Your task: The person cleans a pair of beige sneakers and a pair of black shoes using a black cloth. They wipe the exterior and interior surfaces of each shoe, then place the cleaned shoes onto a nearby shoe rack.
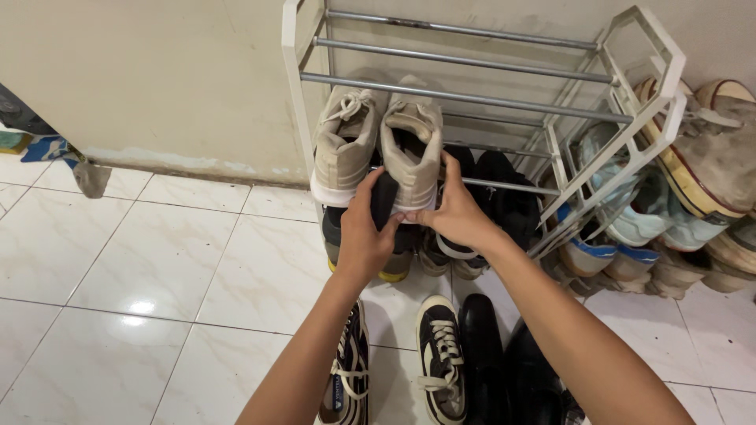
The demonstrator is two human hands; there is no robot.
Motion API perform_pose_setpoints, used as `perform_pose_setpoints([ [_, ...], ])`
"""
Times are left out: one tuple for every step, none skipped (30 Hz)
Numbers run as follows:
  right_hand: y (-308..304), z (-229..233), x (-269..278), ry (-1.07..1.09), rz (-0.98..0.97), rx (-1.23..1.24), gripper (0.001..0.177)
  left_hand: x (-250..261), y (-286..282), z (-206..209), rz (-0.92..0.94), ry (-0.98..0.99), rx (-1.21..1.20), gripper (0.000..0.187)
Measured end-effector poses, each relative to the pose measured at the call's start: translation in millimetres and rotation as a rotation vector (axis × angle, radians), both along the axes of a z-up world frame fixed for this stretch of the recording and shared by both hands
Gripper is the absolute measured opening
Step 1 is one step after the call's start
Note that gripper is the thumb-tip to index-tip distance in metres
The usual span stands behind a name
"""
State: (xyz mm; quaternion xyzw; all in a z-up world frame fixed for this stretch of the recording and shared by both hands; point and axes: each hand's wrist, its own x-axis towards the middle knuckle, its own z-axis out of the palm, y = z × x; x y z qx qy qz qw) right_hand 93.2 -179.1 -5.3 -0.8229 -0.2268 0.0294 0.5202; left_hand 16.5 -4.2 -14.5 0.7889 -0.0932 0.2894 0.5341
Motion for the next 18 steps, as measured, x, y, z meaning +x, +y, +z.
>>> perform_pose_setpoints([
  [1,-3,4,-0.031,0.004,0.001,0.121,1,-1,-1,0.016,-0.002,-0.013,0.075],
  [1,-6,8,-0.025,0.003,-0.002,0.120,2,-2,-2,0.030,-0.005,-0.024,0.074],
  [2,-7,12,-0.020,0.003,-0.005,0.120,2,-3,-2,0.045,-0.008,-0.036,0.073],
  [1,-8,17,-0.019,-0.001,-0.008,0.120,4,-5,-1,0.056,-0.025,-0.032,0.072],
  [1,-8,20,0.011,0.011,0.022,0.121,5,-6,1,0.068,-0.041,-0.029,0.071],
  [0,-8,23,0.042,0.022,0.051,0.121,4,-8,2,0.079,-0.056,-0.028,0.070],
  [0,-9,24,0.074,0.033,0.080,0.121,3,-9,3,0.084,-0.050,-0.025,0.070],
  [0,-8,25,0.118,-0.002,0.043,0.124,4,-9,5,0.087,-0.049,-0.023,0.070],
  [-1,-7,25,0.162,-0.037,0.006,0.127,3,-10,8,0.091,-0.048,-0.020,0.071],
  [-3,-6,23,0.210,-0.069,-0.031,0.130,1,-11,9,0.112,-0.042,-0.002,0.071],
  [-2,-5,21,0.038,-0.087,-0.086,0.127,-2,-12,11,0.132,-0.036,0.016,0.071],
  [0,-4,18,-0.137,-0.105,-0.139,0.124,-6,-12,13,0.153,-0.032,0.036,0.071],
  [0,-1,14,-0.312,-0.120,-0.192,0.123,-9,-12,16,0.151,-0.073,0.052,0.072],
  [-1,2,8,-0.150,-0.184,-0.192,0.117,-14,-13,19,0.149,-0.112,0.067,0.073],
  [-3,5,2,0.013,-0.243,-0.190,0.111,-18,-14,21,0.146,-0.152,0.083,0.073],
  [-7,8,-6,0.181,-0.302,-0.193,0.106,-25,-16,23,0.110,-0.163,0.060,0.073],
  [-11,10,-15,0.164,-0.281,-0.179,0.102,-31,-18,24,0.074,-0.173,0.037,0.073],
  [-18,13,-25,0.149,-0.266,-0.169,0.098,-37,-23,25,0.034,-0.182,0.008,0.073],
])
